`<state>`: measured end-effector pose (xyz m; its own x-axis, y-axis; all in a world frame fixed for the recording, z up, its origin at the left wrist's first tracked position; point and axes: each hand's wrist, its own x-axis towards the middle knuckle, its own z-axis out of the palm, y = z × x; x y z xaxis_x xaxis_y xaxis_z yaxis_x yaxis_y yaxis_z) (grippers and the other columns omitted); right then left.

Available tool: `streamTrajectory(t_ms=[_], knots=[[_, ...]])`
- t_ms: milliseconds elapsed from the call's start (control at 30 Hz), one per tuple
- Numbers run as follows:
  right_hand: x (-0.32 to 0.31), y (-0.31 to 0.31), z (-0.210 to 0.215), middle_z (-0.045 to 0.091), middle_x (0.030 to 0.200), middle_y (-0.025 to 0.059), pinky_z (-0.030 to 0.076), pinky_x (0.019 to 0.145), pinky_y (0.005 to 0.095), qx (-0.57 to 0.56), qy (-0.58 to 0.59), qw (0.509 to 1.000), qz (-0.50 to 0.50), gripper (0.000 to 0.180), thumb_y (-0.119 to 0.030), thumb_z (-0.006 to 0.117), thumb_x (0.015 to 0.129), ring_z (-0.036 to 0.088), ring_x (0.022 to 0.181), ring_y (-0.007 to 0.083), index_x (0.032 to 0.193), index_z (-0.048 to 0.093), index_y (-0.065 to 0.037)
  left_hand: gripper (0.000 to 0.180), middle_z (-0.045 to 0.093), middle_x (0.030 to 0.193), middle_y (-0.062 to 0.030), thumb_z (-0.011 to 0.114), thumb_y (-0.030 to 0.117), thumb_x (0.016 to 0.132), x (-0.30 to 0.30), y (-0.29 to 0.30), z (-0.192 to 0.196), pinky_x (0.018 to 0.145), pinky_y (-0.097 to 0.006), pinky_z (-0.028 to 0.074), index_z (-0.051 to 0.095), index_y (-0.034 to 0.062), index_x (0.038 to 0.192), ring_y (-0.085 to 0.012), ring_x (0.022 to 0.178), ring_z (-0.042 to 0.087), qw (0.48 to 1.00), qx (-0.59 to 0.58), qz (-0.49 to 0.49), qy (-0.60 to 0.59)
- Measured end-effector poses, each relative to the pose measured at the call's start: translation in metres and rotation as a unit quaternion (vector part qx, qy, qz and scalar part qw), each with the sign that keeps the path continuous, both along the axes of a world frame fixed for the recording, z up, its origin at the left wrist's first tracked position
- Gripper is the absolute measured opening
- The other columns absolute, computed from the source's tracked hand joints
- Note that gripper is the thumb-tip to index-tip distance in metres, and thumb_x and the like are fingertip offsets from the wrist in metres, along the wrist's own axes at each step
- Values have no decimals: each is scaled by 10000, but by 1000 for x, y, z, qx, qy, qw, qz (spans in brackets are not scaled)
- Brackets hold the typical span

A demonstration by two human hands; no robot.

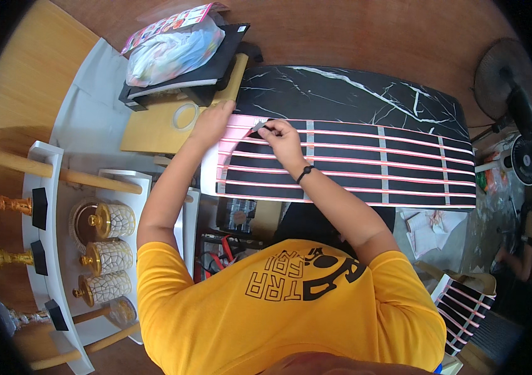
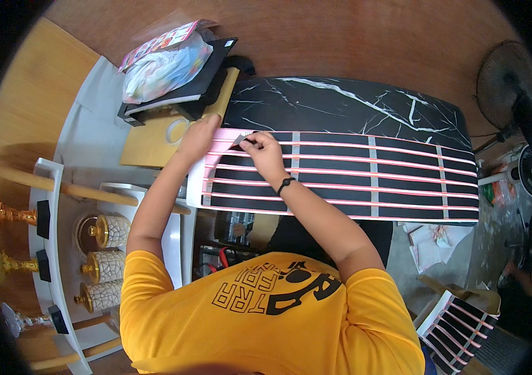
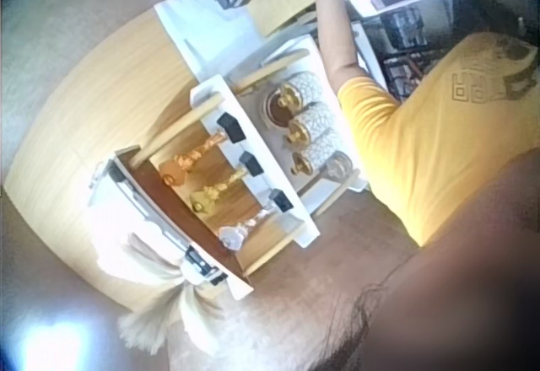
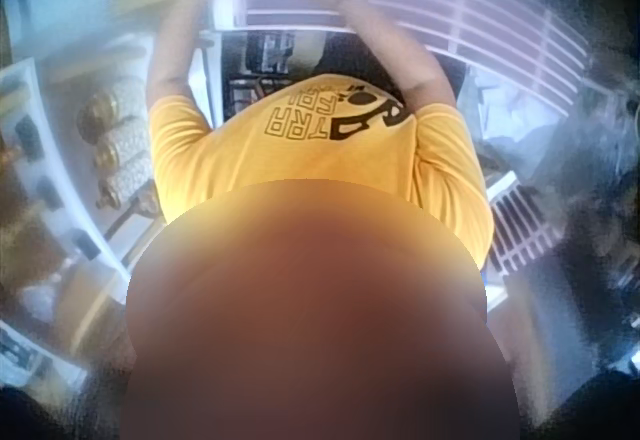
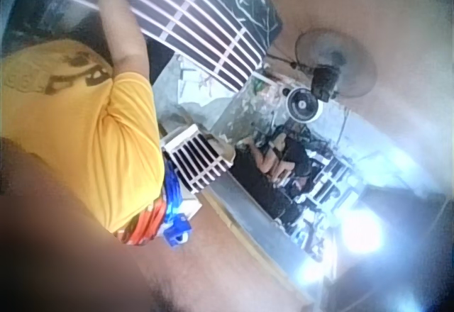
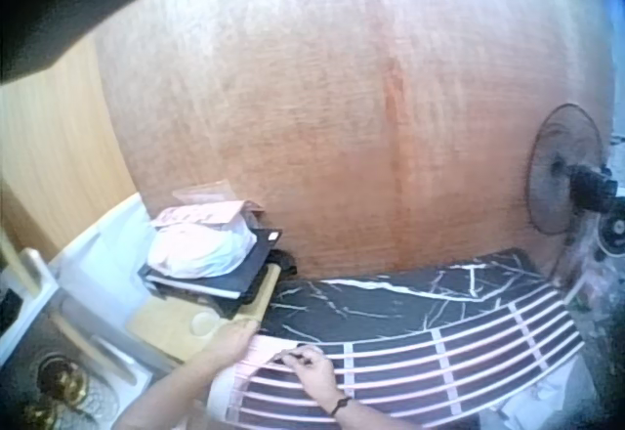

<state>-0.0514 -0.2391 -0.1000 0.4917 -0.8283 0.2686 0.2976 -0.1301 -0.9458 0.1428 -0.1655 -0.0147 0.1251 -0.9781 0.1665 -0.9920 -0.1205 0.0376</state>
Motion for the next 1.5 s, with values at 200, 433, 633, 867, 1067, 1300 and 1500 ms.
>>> streamTrajectory(t_ms=[200,433,633,867,1067,1300,1500], knots=[[10,-4,-10,533,811,-1,412,611,221,42,19,997,60,185,-124,774,840,486,672,67,908,682,22,201,552,1173,-147,661,118,851,-16,30,16,958,-477,405,665,101,1052,-363,1152,512,988,-150,36,17],[14,-4,-15,513,710,-84,337,578,193,57,26,998,29,114,-112,703,914,407,641,12,978,683,-19,347,530,1230,-194,745,179,826,-63,114,6,989,-479,414,639,150,1155,-402,1165,504,952,-96,248,151],[7,20,10,595,1241,170,481,936,406,-240,50,965,-95,470,-76,673,838,576,1118,311,1296,569,-82,411,635,1171,-164,683,-14,853,-81,137,-21,994,-378,444,561,47,1241,-285,1123,608,829,-160,302,442],[2,57,25,560,1401,51,408,1028,443,-378,129,875,272,570,-85,696,815,548,1185,315,1360,547,-160,436,675,1101,-151,638,-58,876,-81,134,-27,870,-306,490,516,35,1284,-183,1019,639,809,-236,291,453],[1,57,24,597,1240,70,420,971,445,-382,145,865,291,484,-119,744,780,549,1104,311,1240,596,-142,442,688,1047,-159,620,-70,885,-78,137,-37,814,-286,500,476,21,1294,-159,988,644,759,-238,295,530],[5,60,34,582,1074,70,409,890,461,-441,167,841,264,334,-250,773,765,543,1100,301,1041,631,-125,383,684,1086,-192,621,-56,878,-81,132,-50,896,-379,501,524,45,1234,-325,1069,661,823,-279,284,404],[9,80,37,605,1025,79,383,837,452,-463,253,831,175,267,-239,751,781,558,1072,290,1017,670,-147,377,641,1103,-290,597,-36,879,-94,129,-40,879,-432,498,527,59,1237,-455,1067,623,868,-233,322,297]])
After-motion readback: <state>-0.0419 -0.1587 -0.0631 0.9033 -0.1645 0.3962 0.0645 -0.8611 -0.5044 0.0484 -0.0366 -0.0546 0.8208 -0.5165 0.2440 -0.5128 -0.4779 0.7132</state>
